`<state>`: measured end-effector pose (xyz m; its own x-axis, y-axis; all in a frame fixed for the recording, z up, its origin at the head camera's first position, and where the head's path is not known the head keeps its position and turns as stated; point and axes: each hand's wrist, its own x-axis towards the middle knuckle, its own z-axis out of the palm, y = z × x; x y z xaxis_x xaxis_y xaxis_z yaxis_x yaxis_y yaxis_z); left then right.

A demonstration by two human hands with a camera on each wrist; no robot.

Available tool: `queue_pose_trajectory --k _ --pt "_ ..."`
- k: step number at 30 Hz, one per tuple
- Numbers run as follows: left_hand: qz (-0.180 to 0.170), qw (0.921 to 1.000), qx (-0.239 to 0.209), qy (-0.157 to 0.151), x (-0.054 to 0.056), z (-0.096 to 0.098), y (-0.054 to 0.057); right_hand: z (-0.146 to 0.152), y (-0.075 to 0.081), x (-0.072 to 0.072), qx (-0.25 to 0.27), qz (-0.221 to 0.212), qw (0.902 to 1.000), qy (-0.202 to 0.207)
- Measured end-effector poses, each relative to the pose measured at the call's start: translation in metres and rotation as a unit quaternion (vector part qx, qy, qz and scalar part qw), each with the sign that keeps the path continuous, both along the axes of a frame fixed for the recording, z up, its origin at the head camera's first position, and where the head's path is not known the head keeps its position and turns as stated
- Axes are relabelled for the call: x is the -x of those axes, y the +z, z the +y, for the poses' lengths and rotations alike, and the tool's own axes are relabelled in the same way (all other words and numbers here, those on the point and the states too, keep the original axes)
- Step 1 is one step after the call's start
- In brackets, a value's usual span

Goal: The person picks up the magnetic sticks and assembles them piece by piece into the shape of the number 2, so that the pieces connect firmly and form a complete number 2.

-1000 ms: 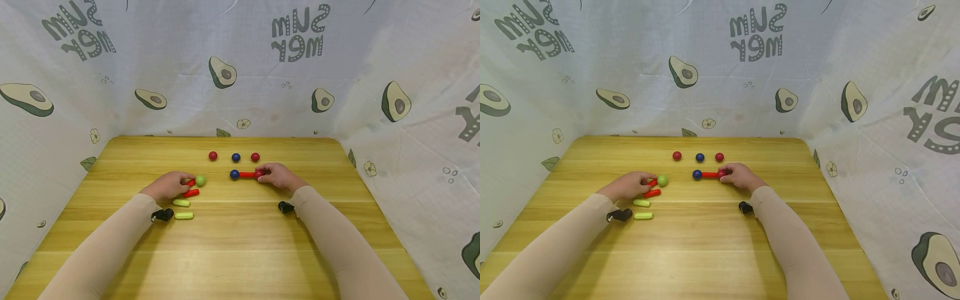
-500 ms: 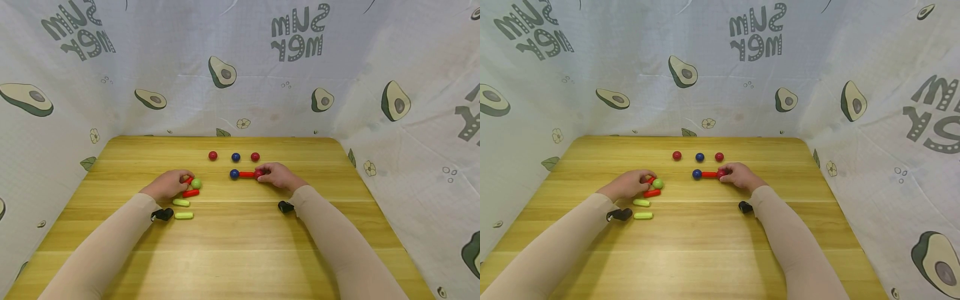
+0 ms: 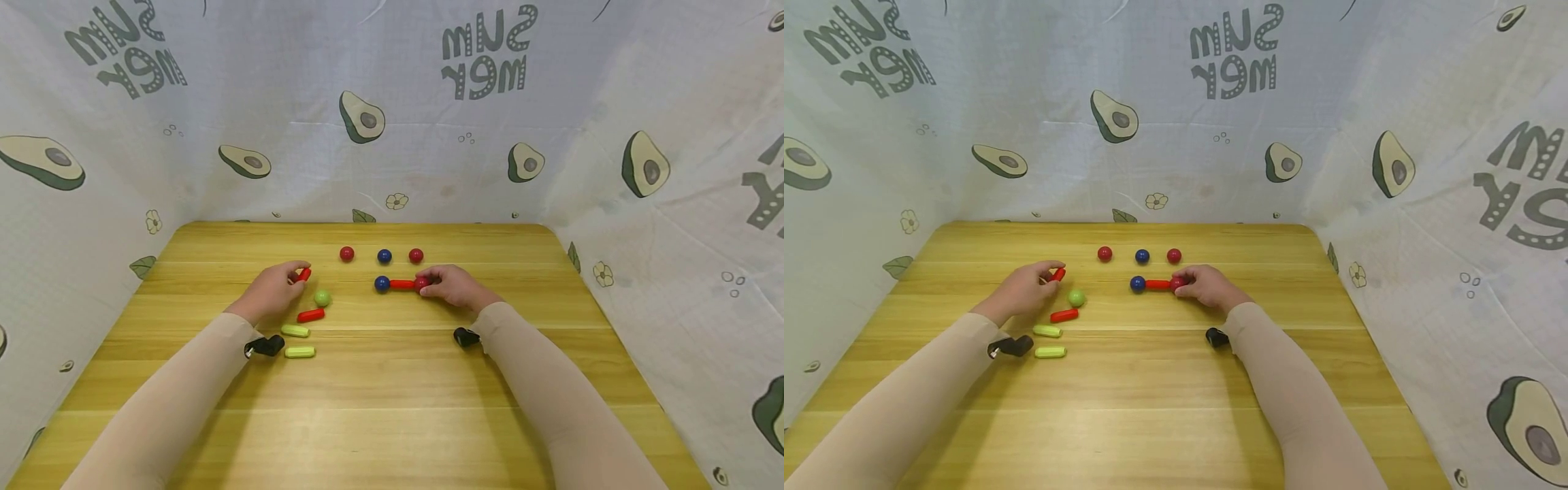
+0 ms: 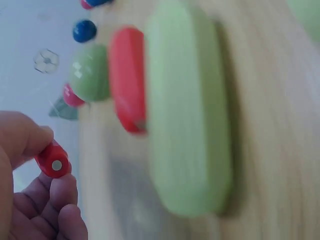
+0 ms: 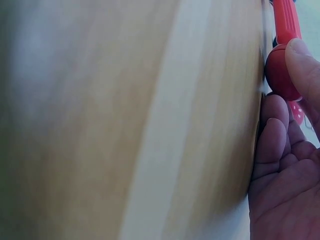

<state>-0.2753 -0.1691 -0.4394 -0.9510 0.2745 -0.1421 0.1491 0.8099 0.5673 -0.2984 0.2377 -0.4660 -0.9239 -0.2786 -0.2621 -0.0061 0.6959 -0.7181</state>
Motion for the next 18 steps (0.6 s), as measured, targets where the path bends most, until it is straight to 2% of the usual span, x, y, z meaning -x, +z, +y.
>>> queue_pose_trajectory --k 4,8,18 --pt "0.006 0.9996 -0.025 0.012 -0.003 0.011 0.008 0.000 0.001 0.000 0.000 -0.002 1.0000 0.001" --pt "-0.004 0.9985 -0.052 0.015 -0.011 0.026 0.011 -0.002 0.001 0.001 -0.007 0.003 0.9999 0.007" --pt "-0.001 0.9972 -0.074 0.011 -0.036 0.072 0.008 -0.002 0.000 0.005 -0.010 -0.002 0.9998 0.015"
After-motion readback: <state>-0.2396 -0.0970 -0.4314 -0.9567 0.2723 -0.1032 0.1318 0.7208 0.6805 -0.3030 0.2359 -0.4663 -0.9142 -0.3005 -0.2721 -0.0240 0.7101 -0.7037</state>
